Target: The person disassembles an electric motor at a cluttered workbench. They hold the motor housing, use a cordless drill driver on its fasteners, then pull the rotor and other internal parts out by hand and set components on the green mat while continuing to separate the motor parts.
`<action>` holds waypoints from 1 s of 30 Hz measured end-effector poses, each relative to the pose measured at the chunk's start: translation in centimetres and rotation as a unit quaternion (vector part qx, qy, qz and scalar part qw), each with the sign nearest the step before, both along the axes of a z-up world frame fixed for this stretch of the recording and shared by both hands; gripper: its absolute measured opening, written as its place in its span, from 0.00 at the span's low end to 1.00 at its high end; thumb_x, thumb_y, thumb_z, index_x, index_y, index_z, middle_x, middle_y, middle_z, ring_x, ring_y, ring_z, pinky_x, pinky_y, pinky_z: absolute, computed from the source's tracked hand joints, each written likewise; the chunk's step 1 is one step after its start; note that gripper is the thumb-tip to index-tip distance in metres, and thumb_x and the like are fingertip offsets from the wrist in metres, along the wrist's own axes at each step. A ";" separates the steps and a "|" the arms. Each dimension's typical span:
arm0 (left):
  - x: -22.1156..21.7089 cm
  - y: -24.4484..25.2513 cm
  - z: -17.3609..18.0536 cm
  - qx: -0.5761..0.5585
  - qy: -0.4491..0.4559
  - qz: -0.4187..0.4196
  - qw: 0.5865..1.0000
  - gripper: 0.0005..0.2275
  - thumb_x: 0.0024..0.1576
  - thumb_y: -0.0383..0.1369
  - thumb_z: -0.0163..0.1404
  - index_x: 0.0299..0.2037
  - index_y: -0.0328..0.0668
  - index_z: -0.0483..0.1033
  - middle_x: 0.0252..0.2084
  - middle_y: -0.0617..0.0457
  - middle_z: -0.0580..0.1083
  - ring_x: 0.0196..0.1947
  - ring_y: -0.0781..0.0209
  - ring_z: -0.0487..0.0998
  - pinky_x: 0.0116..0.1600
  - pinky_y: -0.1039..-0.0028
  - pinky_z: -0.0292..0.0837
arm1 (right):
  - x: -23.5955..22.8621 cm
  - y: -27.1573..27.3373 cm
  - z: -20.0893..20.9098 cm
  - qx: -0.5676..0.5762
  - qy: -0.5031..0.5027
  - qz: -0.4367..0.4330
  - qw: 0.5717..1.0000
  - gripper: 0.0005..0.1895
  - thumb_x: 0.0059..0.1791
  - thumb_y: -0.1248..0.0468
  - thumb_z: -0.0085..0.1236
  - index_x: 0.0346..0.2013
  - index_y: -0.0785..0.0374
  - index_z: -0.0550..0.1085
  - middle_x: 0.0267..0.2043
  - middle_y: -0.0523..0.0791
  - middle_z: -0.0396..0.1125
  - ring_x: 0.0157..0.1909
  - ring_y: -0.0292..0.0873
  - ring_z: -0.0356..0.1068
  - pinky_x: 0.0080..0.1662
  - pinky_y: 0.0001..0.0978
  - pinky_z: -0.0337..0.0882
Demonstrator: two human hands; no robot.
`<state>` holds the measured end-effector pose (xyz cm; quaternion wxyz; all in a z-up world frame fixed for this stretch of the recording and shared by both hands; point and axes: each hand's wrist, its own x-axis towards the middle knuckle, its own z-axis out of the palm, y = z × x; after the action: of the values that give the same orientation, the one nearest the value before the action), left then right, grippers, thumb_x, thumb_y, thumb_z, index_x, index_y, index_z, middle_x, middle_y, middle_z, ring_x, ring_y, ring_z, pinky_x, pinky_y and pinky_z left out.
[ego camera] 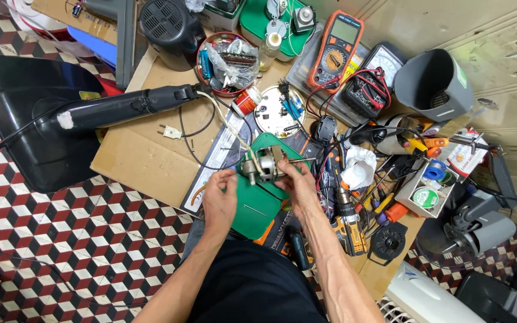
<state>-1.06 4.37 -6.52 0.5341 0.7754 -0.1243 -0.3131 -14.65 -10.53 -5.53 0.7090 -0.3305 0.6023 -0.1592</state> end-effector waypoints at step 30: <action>5.0 1.8 -4.1 0.093 -0.154 0.019 0.984 0.05 0.60 0.31 0.55 0.42 0.40 0.76 0.36 0.47 0.78 0.35 0.50 0.81 0.41 0.63 0.75 | -2.0 -0.2 -1.6 -0.026 -0.006 -0.040 0.999 0.24 0.44 0.57 0.67 0.47 0.62 0.67 0.41 0.46 0.71 0.42 0.42 0.70 0.47 0.38 0.71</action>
<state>3.98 6.20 -10.65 0.4400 0.8629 -0.1599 -0.1901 -16.62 -10.76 -7.16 0.6968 -0.3234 0.6066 -0.2049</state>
